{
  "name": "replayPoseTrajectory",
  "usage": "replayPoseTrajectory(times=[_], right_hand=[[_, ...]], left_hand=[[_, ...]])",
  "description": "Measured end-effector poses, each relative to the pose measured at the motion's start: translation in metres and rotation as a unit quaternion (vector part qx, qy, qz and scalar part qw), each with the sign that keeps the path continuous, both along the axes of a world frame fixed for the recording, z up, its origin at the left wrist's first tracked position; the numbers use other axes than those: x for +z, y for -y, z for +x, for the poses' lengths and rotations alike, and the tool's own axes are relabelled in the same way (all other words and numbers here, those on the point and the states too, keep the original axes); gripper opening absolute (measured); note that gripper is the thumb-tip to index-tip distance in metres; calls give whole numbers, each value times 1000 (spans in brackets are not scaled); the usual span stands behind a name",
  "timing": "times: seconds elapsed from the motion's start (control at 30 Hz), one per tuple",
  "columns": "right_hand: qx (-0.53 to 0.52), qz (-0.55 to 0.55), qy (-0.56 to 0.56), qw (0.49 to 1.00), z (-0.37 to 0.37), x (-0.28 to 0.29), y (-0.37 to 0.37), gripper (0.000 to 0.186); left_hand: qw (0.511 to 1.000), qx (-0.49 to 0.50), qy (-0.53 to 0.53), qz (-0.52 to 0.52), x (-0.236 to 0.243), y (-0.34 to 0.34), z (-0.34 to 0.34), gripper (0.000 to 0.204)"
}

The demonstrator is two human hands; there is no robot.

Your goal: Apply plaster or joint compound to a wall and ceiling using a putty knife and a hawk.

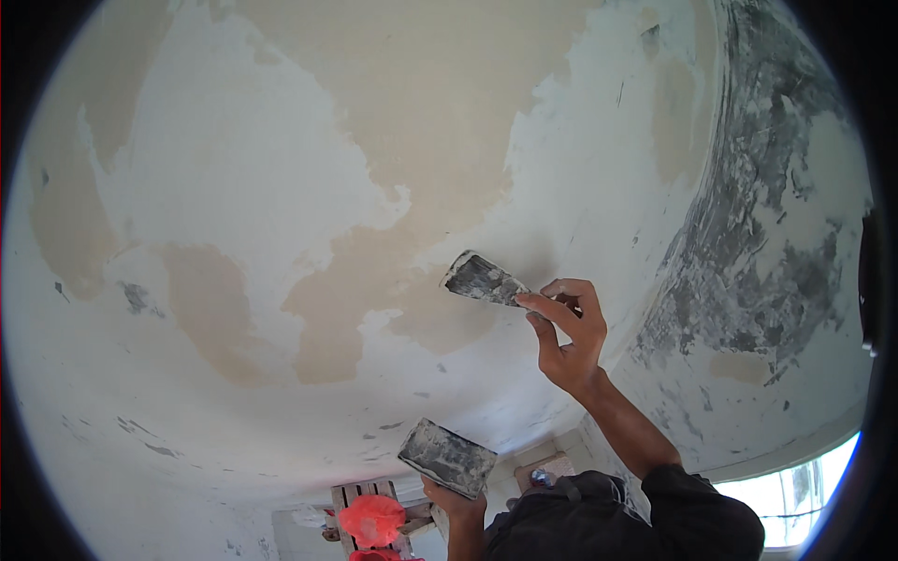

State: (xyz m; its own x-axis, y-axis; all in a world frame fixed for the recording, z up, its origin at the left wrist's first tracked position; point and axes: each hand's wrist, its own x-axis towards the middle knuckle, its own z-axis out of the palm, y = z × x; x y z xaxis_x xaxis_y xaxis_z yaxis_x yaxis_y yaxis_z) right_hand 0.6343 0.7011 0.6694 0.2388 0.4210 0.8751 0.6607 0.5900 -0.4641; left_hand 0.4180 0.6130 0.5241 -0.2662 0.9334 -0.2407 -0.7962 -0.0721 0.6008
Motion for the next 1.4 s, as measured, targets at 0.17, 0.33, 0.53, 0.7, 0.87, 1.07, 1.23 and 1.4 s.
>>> replayPoseTrajectory(times=[0.17,0.33,0.53,0.7,0.87,1.07,1.23,1.4], right_hand=[[-40,-43,-52,997,28,-62,13,31],[-46,27,-76,996,20,-45,16,42],[18,-8,-20,1000,1,0,-1,37],[-39,-9,-51,998,34,-77,12,41],[-5,-1,-94,996,9,-61,19,40],[10,-46,-108,993,18,-83,3,40],[27,-48,-190,980,15,-93,19,36],[45,-48,-106,992,-6,-64,2,31]], left_hand=[[999,27,-25,6,-5,3,-7,55],[999,27,-20,20,-3,3,-1,56],[999,-3,30,-34,12,-1,13,46],[1000,7,7,-18,8,6,18,47],[1000,-17,-13,-7,-3,12,13,50],[999,-10,-47,-26,2,15,19,50],[1000,-2,-13,-8,10,17,22,47],[999,-22,-6,-27,-3,18,14,50]])
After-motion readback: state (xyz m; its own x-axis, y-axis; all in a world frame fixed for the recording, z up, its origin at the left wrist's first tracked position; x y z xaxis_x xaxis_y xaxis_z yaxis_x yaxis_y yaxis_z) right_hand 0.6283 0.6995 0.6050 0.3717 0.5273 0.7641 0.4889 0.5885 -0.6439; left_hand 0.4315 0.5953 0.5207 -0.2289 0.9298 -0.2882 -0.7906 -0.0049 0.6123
